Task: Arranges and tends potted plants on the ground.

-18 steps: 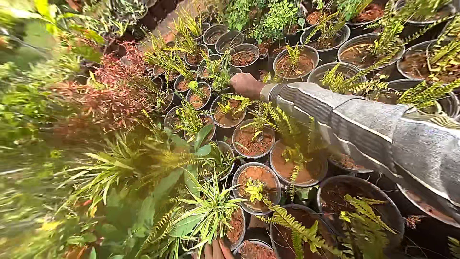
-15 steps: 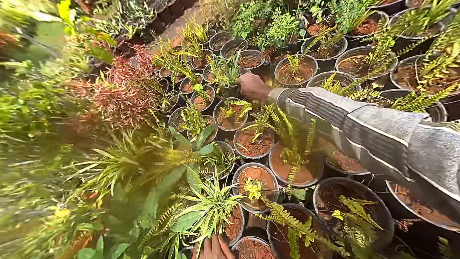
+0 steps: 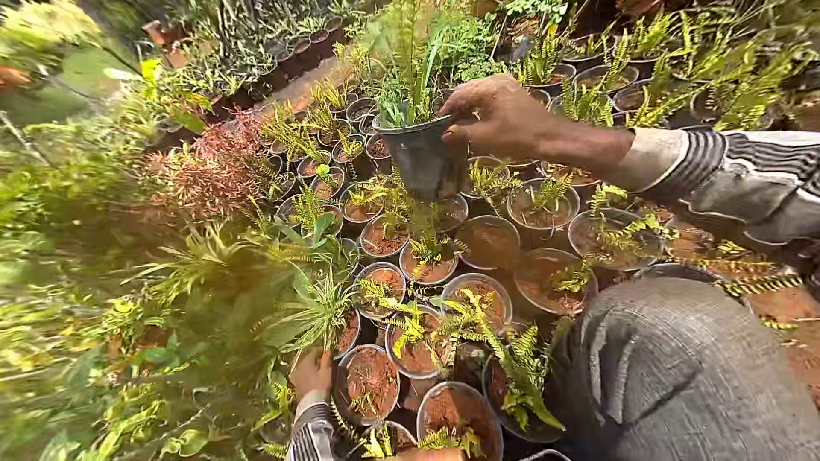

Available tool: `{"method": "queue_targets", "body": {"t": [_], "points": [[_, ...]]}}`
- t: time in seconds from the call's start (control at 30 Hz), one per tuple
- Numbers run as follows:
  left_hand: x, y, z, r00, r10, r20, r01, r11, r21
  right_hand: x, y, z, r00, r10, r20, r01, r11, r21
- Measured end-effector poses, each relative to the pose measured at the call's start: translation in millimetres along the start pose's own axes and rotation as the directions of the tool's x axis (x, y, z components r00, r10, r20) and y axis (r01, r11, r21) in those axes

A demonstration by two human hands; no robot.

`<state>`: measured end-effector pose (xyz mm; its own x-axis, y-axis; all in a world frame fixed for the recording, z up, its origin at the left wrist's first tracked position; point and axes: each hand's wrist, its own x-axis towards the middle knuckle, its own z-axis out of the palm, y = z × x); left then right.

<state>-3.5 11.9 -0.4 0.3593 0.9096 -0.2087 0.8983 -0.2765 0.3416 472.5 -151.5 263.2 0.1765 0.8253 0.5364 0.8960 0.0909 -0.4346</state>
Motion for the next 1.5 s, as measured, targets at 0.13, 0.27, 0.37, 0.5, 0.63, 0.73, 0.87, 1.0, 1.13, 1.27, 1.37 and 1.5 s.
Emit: {"method": "queue_targets", "body": {"t": [0.13, 0.27, 0.37, 0.5, 0.63, 0.73, 0.87, 1.0, 1.13, 1.27, 1.37, 1.5], "points": [[-33, 32, -49, 0.997, -0.073, -0.01, 0.063, 0.909, -0.411, -70, -66, -23, 0.975, -0.05, 0.216, 0.026, 0.993, 0.113], [-68, 63, -85, 0.993, 0.004, -0.116, -0.083, 0.72, -0.689, -96, -119, -17, 0.907, -0.076, 0.414, 0.007, 0.986, 0.167], [-91, 91, -102, 0.985, 0.172, -0.031, -0.111, 0.479, -0.871, -92, -158, -1, 0.835, -0.149, 0.529, 0.1, 0.988, 0.121], [-109, 108, -97, 0.954, 0.285, -0.097, -0.164, 0.222, -0.961, -96, -199, 51, 0.793, -0.23, 0.565, 0.231, 0.97, 0.07], [-118, 96, -81, 0.984, 0.047, -0.173, -0.174, 0.004, -0.985, -126, -218, 127, 0.844, -0.204, 0.495, 0.155, 0.978, 0.139], [-124, 81, -63, 0.963, -0.153, -0.222, -0.191, 0.19, -0.963, -152, -226, 177, 0.82, -0.177, 0.544, 0.087, 0.978, 0.187], [-114, 53, -24, 0.962, -0.198, -0.187, -0.106, 0.361, -0.926, -183, -223, 217, 0.724, -0.136, 0.677, -0.011, 0.978, 0.208], [-103, 41, -12, 0.954, -0.259, -0.149, -0.06, 0.325, -0.944, -182, -219, 233, 0.722, -0.148, 0.676, -0.001, 0.977, 0.215], [-99, 47, -13, 0.944, -0.308, -0.117, -0.03, 0.273, -0.962, -177, -221, 231, 0.68, -0.141, 0.72, 0.018, 0.984, 0.177], [-99, 39, -4, 0.944, -0.299, -0.139, -0.036, 0.327, -0.944, -173, -232, 219, 0.597, -0.126, 0.792, 0.027, 0.99, 0.137], [-105, 45, -8, 0.941, -0.293, -0.17, -0.051, 0.373, -0.926, -175, -237, 209, 0.599, -0.151, 0.786, 0.047, 0.987, 0.153], [-105, 44, -4, 0.953, -0.225, -0.205, -0.106, 0.385, -0.917, -179, -245, 198, 0.569, -0.163, 0.806, 0.131, 0.986, 0.107]]}}
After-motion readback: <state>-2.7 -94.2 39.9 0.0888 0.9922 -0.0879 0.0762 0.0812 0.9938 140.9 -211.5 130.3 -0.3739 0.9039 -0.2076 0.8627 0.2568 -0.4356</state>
